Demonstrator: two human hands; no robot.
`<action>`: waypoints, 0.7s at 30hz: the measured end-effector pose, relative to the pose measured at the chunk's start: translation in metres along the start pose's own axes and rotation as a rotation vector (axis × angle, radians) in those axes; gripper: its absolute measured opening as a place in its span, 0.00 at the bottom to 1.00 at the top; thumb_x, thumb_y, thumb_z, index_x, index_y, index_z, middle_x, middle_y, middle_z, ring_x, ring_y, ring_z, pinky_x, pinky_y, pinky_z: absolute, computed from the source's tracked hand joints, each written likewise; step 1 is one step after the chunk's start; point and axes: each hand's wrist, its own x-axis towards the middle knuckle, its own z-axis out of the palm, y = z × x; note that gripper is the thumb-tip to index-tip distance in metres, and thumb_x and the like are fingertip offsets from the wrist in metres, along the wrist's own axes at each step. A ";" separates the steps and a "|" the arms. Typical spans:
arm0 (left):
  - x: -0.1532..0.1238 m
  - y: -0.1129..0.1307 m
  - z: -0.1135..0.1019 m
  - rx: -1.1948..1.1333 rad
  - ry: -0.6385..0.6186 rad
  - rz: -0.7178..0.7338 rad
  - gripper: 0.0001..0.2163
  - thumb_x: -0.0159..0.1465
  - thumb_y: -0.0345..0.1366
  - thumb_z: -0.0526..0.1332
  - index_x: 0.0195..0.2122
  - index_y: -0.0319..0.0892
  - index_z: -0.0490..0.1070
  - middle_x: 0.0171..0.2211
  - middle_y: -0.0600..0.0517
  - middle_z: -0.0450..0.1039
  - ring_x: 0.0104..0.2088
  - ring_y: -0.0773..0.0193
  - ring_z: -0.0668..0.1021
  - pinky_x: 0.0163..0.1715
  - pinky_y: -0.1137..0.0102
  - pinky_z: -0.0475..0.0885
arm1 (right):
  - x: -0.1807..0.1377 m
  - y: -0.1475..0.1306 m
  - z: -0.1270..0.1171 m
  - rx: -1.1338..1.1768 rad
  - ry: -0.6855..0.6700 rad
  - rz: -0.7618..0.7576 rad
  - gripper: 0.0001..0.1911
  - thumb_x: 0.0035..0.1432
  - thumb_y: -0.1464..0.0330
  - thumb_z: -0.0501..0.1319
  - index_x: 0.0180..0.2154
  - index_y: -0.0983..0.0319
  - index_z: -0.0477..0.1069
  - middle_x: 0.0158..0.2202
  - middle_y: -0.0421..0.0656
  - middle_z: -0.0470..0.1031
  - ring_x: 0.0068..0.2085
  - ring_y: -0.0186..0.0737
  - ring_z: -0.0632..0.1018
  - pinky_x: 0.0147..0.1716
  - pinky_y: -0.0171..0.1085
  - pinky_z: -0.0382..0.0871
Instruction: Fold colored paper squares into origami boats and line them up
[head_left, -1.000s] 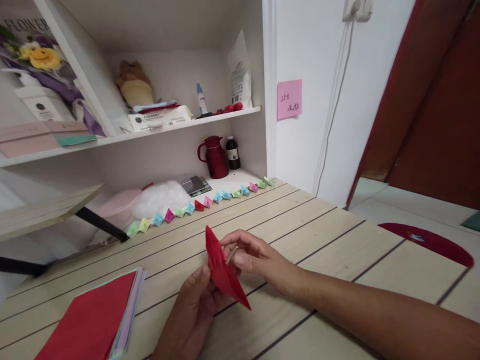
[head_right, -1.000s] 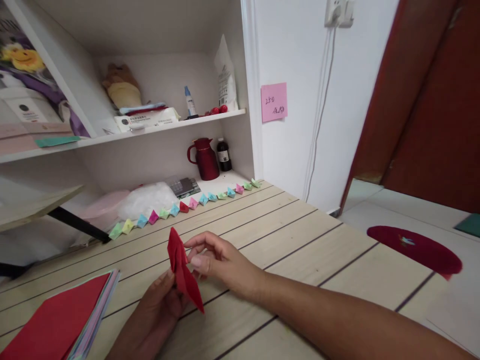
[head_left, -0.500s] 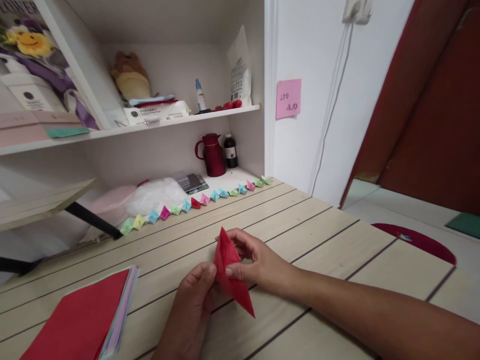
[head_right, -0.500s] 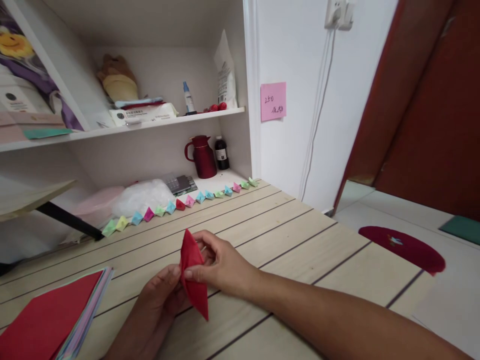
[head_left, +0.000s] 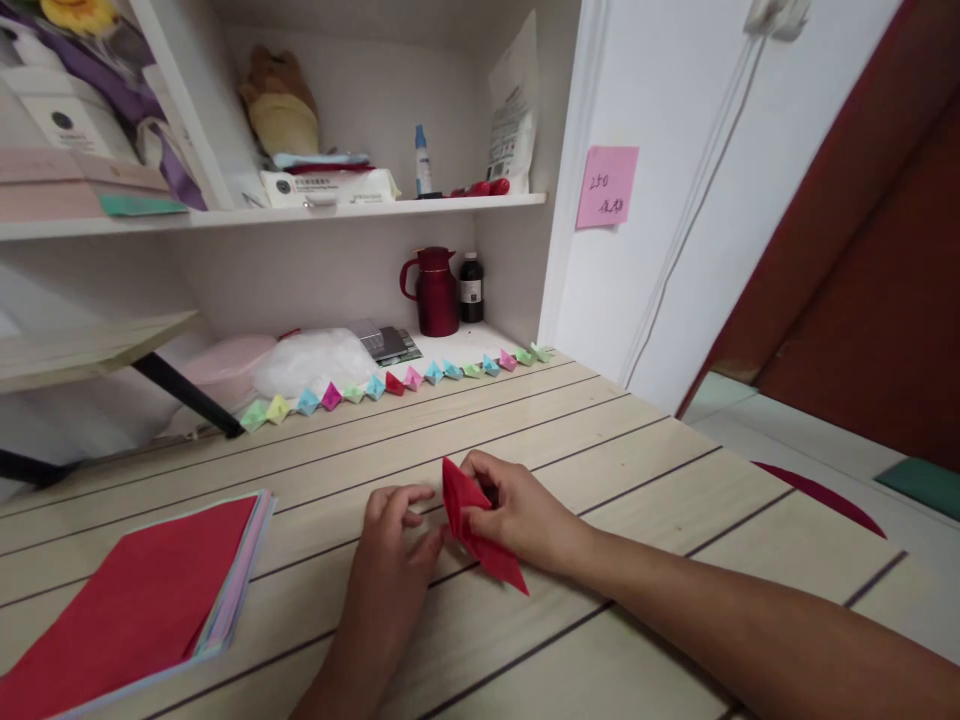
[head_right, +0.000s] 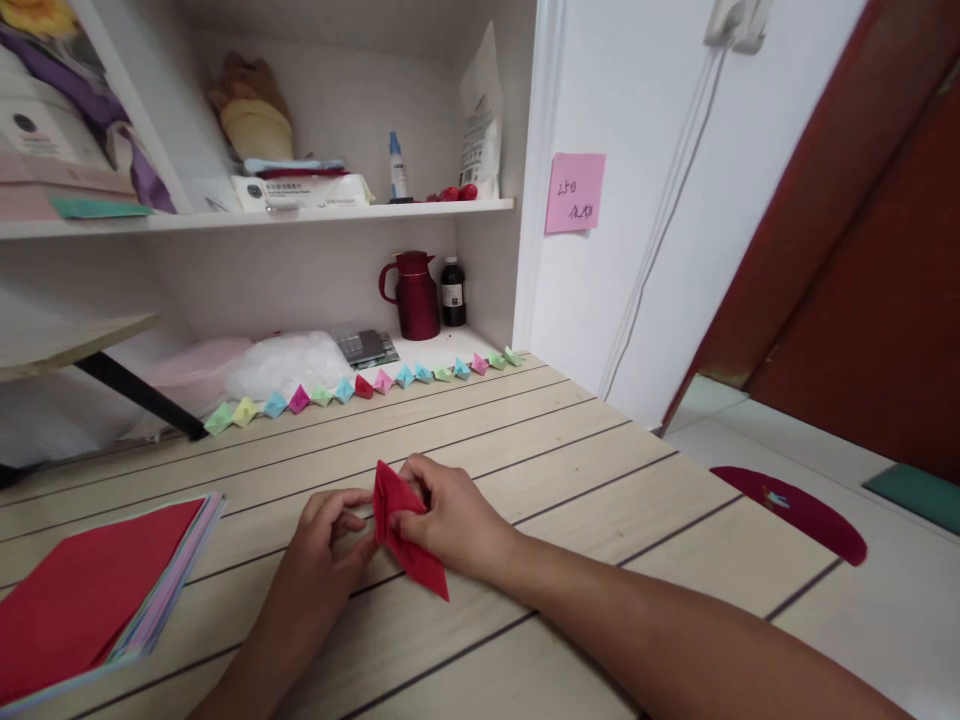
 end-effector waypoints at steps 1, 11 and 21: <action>0.001 -0.002 -0.001 0.062 0.006 0.047 0.11 0.49 0.31 0.66 0.35 0.46 0.76 0.40 0.49 0.71 0.38 0.57 0.75 0.42 0.61 0.71 | 0.000 0.002 0.000 -0.074 0.005 0.007 0.07 0.46 0.75 0.59 0.29 0.60 0.62 0.26 0.34 0.66 0.28 0.32 0.66 0.26 0.31 0.58; -0.004 0.009 -0.006 0.063 -0.258 0.122 0.10 0.63 0.39 0.57 0.41 0.46 0.77 0.40 0.48 0.77 0.41 0.55 0.76 0.44 0.63 0.69 | 0.003 0.005 0.006 -0.460 0.052 0.044 0.08 0.48 0.73 0.58 0.28 0.59 0.58 0.24 0.35 0.67 0.26 0.34 0.66 0.25 0.32 0.51; -0.008 0.002 0.005 0.257 -0.090 0.217 0.11 0.58 0.30 0.57 0.42 0.47 0.72 0.40 0.50 0.74 0.41 0.56 0.75 0.45 0.62 0.67 | 0.005 0.009 0.014 -0.600 0.052 -0.011 0.08 0.50 0.71 0.59 0.32 0.58 0.59 0.23 0.35 0.65 0.26 0.35 0.65 0.26 0.33 0.48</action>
